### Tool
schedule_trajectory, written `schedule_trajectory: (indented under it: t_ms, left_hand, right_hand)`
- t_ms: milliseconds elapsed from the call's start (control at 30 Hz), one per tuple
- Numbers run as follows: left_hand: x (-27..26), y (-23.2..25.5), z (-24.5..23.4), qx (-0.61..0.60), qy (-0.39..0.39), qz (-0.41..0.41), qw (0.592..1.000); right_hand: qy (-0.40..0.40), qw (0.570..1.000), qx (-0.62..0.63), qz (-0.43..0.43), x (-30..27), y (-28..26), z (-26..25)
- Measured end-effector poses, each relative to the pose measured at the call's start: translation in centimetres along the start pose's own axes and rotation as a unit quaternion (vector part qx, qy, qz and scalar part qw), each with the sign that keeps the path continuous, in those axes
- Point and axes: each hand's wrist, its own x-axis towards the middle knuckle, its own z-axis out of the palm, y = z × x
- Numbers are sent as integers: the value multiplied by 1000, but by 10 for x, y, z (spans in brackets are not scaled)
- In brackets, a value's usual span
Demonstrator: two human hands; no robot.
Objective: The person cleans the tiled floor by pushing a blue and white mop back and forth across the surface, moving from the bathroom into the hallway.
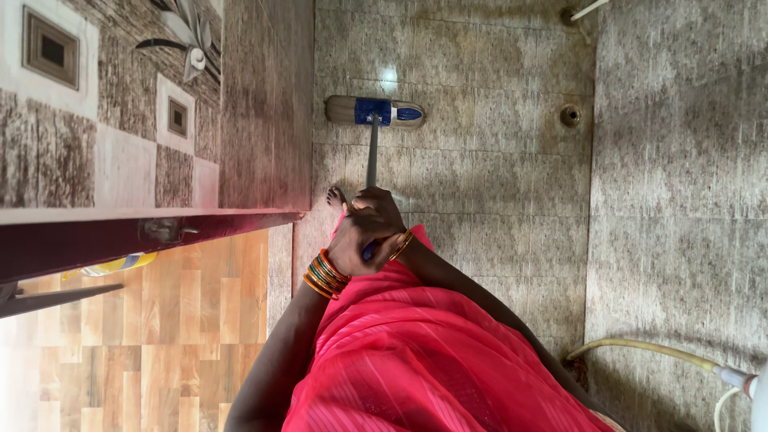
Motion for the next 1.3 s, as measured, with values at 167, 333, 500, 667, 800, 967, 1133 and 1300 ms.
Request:
schedule_trajectory:
  t_ms: [167,333,500,667,800,967,1133,1300]
  left_hand:
    - [9,-12,0,22,46,63,997]
    - [24,-40,-5,23,44,56,997]
    - [40,-77,-3,2,23,56,998]
    - [61,-116,1,33,-6,54,998]
    - [64,-141,7,51,-32,74,995]
    - [41,-152,34,97,-31,65,993]
    - [29,-146,41,56,-50,40,996]
    - [24,-115,35,62,-24,85,994]
  right_hand:
    - [2,1000,0,-4,10,5,0]
    - [8,1000,0,-3,36,22,3]
    - [14,1000,-5,-6,65,48,5]
    - [29,999,13,-32,83,89,5]
    - [52,998,0,-43,77,125,18]
    - [35,999,-12,-15,43,136,28]
    - [20,997,-61,45,30,116,25]
    - [46,992,-40,107,25,72,13]
